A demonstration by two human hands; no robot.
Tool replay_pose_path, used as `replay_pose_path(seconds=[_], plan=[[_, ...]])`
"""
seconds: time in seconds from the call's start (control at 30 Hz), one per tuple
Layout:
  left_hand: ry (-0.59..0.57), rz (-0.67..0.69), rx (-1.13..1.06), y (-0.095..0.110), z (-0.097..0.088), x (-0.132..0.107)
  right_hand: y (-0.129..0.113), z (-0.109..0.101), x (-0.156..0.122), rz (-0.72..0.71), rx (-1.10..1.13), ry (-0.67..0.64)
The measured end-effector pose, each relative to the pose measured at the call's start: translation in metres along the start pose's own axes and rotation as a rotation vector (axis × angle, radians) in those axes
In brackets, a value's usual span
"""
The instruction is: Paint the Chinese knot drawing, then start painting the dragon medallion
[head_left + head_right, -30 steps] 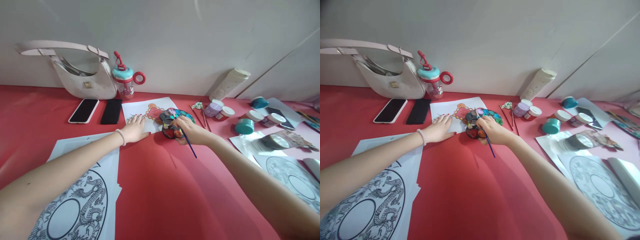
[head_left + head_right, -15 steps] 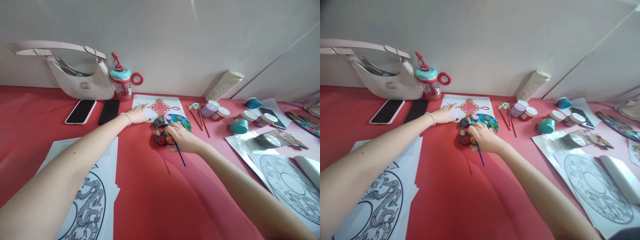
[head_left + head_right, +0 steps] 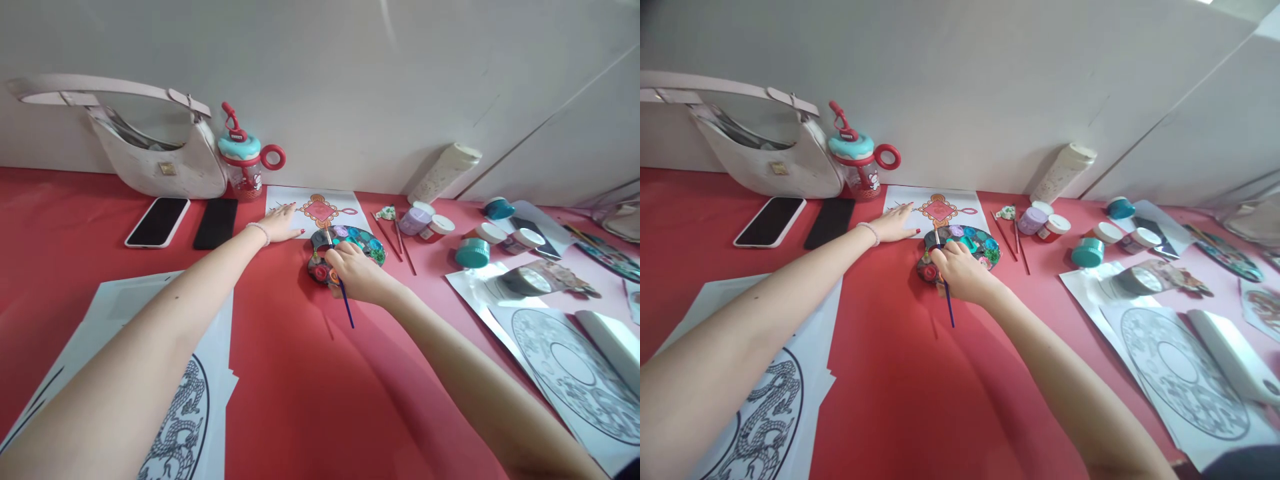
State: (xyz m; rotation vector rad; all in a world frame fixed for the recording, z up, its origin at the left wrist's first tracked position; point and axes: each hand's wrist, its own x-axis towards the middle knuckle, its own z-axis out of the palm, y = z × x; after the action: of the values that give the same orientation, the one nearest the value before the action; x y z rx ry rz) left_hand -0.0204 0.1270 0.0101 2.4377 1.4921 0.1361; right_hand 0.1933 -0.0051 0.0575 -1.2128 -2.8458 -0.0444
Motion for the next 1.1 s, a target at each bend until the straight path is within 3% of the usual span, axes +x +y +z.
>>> replay_pose_path(seconds=[0.07, 0.17, 0.3, 0.4, 0.5, 0.67, 0.77, 0.9, 1.1], plan=[[0.023, 0.023, 0.017, -0.002, 0.001, 0.0, 0.003, 0.004, 0.002, -0.002, 0.001, -0.005], [0.149, 0.049, 0.05, 0.0, 0.001, -0.007, 0.006, 0.01, 0.004, -0.004, -0.003, -0.008], [0.292, 0.109, -0.017, 0.012, -0.005, -0.045, 0.007, 0.016, 0.004, 0.03, -0.003, 0.024], [0.273, 0.211, -0.059, 0.019, -0.016, -0.102, 0.005, 0.018, 0.0, 0.039, 0.008, 0.103], [0.191, 0.135, -0.071, 0.013, -0.027, -0.177, -0.005, 0.019, -0.013, 0.011, 0.04, 0.19], [-0.025, -0.042, 0.099, -0.028, -0.027, -0.307, -0.041, 0.021, -0.048, -0.074, 0.13, 0.257], [-0.124, -0.052, 0.182, -0.048, -0.015, -0.36, -0.074, 0.023, -0.062, -0.142, 0.239, 0.237], [-0.068, -0.067, 0.201, -0.05, 0.0, -0.38, -0.123, 0.025, -0.062, -0.231, 0.382, 0.212], [-0.019, -0.056, 0.142, -0.039, 0.0, -0.361, -0.173, 0.024, -0.044, -0.265, 0.45, 0.148]])
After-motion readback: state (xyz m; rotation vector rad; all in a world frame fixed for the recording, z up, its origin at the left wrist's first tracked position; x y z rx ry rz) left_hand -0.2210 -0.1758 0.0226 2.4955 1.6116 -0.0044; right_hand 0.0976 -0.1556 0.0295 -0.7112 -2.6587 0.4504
